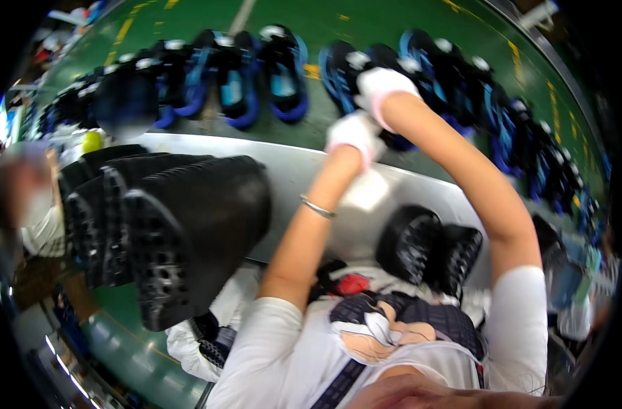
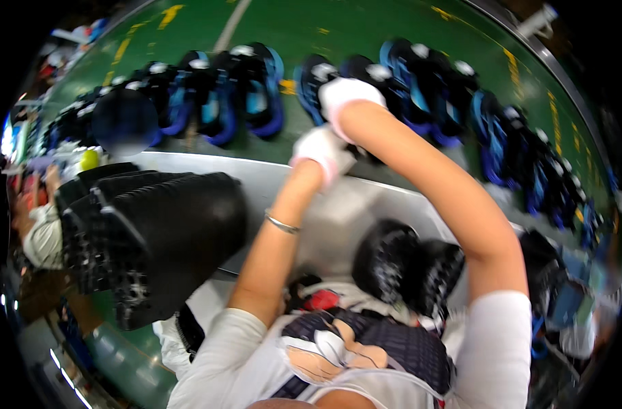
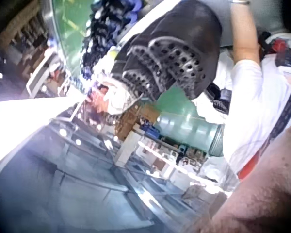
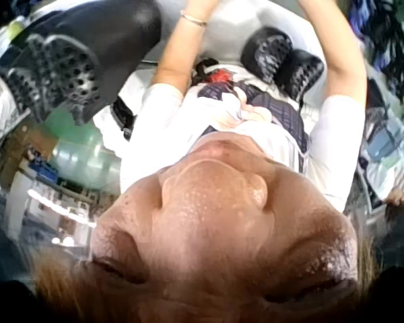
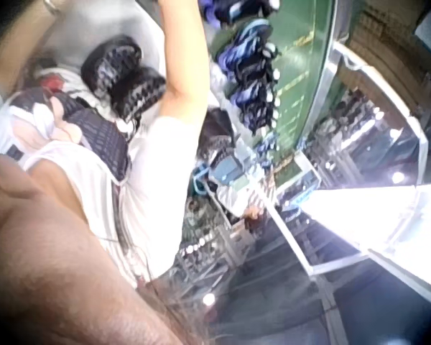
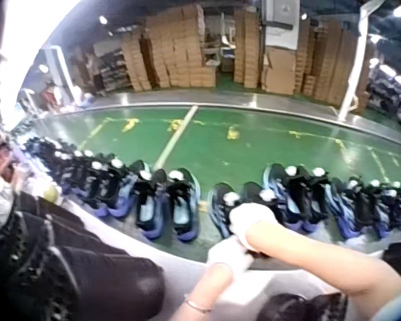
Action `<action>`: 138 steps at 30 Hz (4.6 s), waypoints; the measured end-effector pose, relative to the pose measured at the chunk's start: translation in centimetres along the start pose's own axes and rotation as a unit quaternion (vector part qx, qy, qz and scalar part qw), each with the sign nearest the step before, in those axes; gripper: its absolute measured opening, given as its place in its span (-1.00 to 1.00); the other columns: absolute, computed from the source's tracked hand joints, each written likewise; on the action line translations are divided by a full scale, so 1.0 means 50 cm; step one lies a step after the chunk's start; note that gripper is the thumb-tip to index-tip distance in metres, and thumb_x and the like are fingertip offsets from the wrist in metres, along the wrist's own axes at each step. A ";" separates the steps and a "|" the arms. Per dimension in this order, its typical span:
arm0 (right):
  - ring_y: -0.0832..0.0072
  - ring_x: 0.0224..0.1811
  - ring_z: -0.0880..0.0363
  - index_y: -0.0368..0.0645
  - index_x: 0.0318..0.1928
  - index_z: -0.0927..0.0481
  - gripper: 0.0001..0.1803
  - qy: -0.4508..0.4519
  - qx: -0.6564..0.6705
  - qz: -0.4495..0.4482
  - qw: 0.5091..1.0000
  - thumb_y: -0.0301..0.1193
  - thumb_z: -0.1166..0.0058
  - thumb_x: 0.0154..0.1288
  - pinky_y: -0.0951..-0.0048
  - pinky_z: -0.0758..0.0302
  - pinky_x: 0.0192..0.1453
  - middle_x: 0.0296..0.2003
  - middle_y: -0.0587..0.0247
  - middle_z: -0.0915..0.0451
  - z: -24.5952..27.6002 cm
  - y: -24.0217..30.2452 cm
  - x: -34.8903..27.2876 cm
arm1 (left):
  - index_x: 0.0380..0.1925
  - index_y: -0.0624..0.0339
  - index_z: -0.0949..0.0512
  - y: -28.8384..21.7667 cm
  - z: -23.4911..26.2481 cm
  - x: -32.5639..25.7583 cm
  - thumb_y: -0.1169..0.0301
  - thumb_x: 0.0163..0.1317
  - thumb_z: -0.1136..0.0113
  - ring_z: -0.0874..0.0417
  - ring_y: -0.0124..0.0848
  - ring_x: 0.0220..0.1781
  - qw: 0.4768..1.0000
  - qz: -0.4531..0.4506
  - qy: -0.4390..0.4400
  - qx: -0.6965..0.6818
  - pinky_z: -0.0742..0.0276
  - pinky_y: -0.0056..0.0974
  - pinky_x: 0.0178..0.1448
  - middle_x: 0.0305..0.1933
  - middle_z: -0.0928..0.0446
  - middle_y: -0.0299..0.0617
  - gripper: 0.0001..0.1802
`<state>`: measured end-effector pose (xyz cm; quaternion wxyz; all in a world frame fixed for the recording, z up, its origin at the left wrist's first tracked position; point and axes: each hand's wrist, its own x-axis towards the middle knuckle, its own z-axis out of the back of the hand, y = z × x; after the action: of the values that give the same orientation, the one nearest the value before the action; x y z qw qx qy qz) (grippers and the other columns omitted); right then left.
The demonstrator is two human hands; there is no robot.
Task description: The person matches black perforated shoe components and places them into a large white bag.
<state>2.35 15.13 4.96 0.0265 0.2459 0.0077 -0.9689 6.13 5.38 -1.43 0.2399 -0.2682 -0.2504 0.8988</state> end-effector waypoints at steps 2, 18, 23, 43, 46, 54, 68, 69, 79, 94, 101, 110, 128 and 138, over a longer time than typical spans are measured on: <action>0.05 -0.09 -0.65 -0.22 -0.21 -0.70 -0.73 -0.009 -0.023 -0.010 1.000 -0.29 -0.08 0.26 0.16 -0.58 0.03 -0.18 -0.11 -0.66 -0.018 -0.012 0.020 | -0.19 0.03 -0.68 -0.020 0.007 0.014 0.26 0.05 -0.24 -0.65 -0.10 0.03 0.997 0.060 0.052 0.019 -0.59 -0.13 0.10 0.00 -0.63 -0.05 -0.70; 0.21 -0.09 -0.71 -0.11 -0.16 -0.72 -0.76 -0.063 -0.091 -0.029 0.993 -0.45 -0.02 0.23 0.20 -0.63 -0.09 -0.16 0.07 -0.70 0.003 0.034 0.031 | -0.21 0.03 -0.68 0.012 0.015 0.011 0.22 0.06 -0.21 -0.66 -0.02 -0.04 0.997 0.068 0.012 0.034 -0.59 -0.09 0.05 -0.09 -0.65 -0.01 -0.70; 0.18 -0.09 -0.70 -0.12 -0.16 -0.72 -0.75 -0.089 -0.059 -0.024 0.994 -0.42 0.00 0.24 0.20 -0.62 -0.06 -0.15 0.04 -0.69 -0.005 0.020 0.052 | -0.19 0.04 -0.67 0.002 0.021 0.020 0.21 0.07 -0.21 -0.66 -0.04 -0.03 0.997 0.070 -0.011 0.038 -0.59 -0.08 0.04 -0.08 -0.65 -0.01 -0.69; 0.10 -0.25 -0.59 -0.20 -0.23 -0.62 -0.85 -0.309 0.316 0.014 0.897 -0.40 -0.09 0.26 0.26 -0.51 -0.14 -0.32 0.03 -0.60 -0.159 -0.211 -0.576 | -0.14 -0.03 -0.56 -0.038 0.030 -0.125 0.30 0.00 -0.28 -0.45 -0.18 0.06 0.857 -0.048 -0.457 0.233 -0.38 -0.08 0.14 -0.04 -0.52 -0.25 -0.66; 0.09 -0.25 -0.59 -0.22 -0.21 -0.62 -0.82 -0.272 0.289 -0.036 0.917 -0.37 -0.10 0.27 0.27 -0.51 -0.14 -0.30 0.05 -0.61 -0.169 -0.191 -0.639 | -0.15 0.04 -0.59 -0.025 -0.019 -0.124 0.35 0.06 -0.25 -0.51 -0.14 0.06 0.857 -0.196 -0.449 0.158 -0.34 -0.05 0.23 -0.07 -0.58 -0.20 -0.70; 0.24 -0.37 -0.61 -0.14 -0.26 -0.64 -0.83 -0.278 0.325 -0.050 0.903 -0.33 -0.18 0.19 0.34 -0.53 -0.27 -0.40 0.18 -0.61 -0.200 -0.163 -0.728 | -0.20 0.07 -0.68 -0.081 -0.085 -0.166 0.33 0.12 -0.29 -0.54 -0.16 -0.01 0.895 -0.207 -0.383 0.096 -0.49 -0.15 0.10 -0.04 -0.58 -0.19 -0.77; 0.20 -0.22 -0.53 -0.12 -0.23 -0.54 -0.55 -0.266 0.212 0.039 0.940 -0.20 -0.37 -0.13 0.24 -0.48 -0.11 -0.29 0.21 -0.52 -0.214 -0.133 -0.710 | -0.23 0.16 -0.67 -0.077 -0.085 -0.172 0.37 0.15 -0.26 -0.55 -0.11 0.04 0.921 -0.200 -0.333 0.040 -0.43 -0.13 0.18 -0.05 -0.57 -0.07 -0.80; 0.20 -0.22 -0.53 -0.12 -0.24 -0.54 -0.55 -0.254 0.221 0.038 0.941 -0.20 -0.37 -0.14 0.24 -0.48 -0.12 -0.30 0.20 -0.52 -0.212 -0.131 -0.707 | -0.24 0.16 -0.67 -0.079 -0.085 -0.175 0.37 0.14 -0.27 -0.55 -0.11 0.04 0.924 -0.197 -0.327 0.029 -0.43 -0.13 0.18 -0.05 -0.57 -0.07 -0.81; 0.08 -0.28 -0.49 -0.22 -0.28 -0.52 -0.50 -0.307 0.274 0.066 0.909 -0.38 -0.39 -0.36 0.22 -0.45 -0.17 -0.34 0.08 -0.51 -0.087 -0.095 -0.708 | 0.18 0.20 -0.43 -0.174 -0.010 -0.265 0.10 0.39 -0.06 -0.61 -0.33 -0.07 0.911 -0.159 0.051 -0.376 -0.57 -0.27 0.01 0.03 -0.54 -0.08 -0.49; 0.29 -0.35 -0.57 -0.26 -0.02 -0.52 -0.54 -0.279 0.308 0.031 0.909 -0.42 -0.29 0.03 0.33 -0.49 -0.25 -0.28 0.09 -0.52 -0.078 -0.064 -0.589 | 0.20 0.25 -0.34 -0.162 -0.024 -0.262 0.23 0.34 -0.13 -0.54 -0.50 -0.01 0.710 -0.127 0.095 -0.687 -0.51 -0.30 0.12 -0.04 -0.51 -0.25 -0.49; 0.19 -0.46 -0.53 -0.23 -0.16 -0.53 -0.62 -0.355 0.236 0.019 0.904 -0.30 -0.30 0.05 0.25 -0.46 -0.36 -0.40 0.10 -0.52 -0.108 -0.048 -0.536 | -0.11 0.20 -0.43 -0.176 -0.031 -0.256 0.32 0.25 -0.27 -0.49 -0.57 -0.18 0.738 -0.107 -0.040 -0.666 -0.51 -0.35 -0.04 -0.21 -0.49 -0.35 -0.69; 0.03 -0.39 -0.55 -0.23 -0.28 -0.52 -0.73 -0.328 0.290 0.010 0.899 -0.31 -0.24 0.11 0.19 -0.46 -0.32 -0.47 -0.01 -0.54 -0.088 -0.082 -0.497 | -0.02 0.26 -0.48 -0.132 -0.007 -0.209 0.16 0.28 -0.23 -0.48 -0.50 -0.05 0.860 -0.115 -0.060 -0.493 -0.48 -0.31 0.05 -0.11 -0.47 -0.26 -0.57; 0.01 -0.37 -0.58 -0.18 -0.30 -0.57 -0.66 -0.252 0.230 -0.010 0.940 -0.12 -0.13 0.20 0.09 -0.47 -0.30 -0.45 -0.05 -0.57 -0.038 -0.138 -0.420 | -0.25 0.11 -0.60 -0.098 -0.030 -0.079 0.33 0.14 -0.21 -0.59 -0.02 -0.05 0.981 -0.051 -0.185 0.034 -0.56 -0.02 0.02 -0.11 -0.55 -0.01 -0.81; 0.00 -0.38 -0.60 -0.29 -0.39 -0.58 -0.51 -0.091 0.203 0.001 0.975 -0.02 -0.02 0.16 0.17 -0.53 -0.21 -0.49 -0.14 -0.58 0.019 -0.147 -0.328 | -0.12 0.11 -0.55 -0.072 -0.048 -0.092 0.36 0.17 -0.17 -0.56 -0.02 0.02 0.970 -0.061 -0.228 -0.066 -0.52 0.03 0.06 -0.01 -0.51 -0.04 -0.74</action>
<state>15.86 23.22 13.63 -0.0220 0.1567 -0.1915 -0.9686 12.05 6.26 0.58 0.2122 -0.0557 -0.3730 0.9015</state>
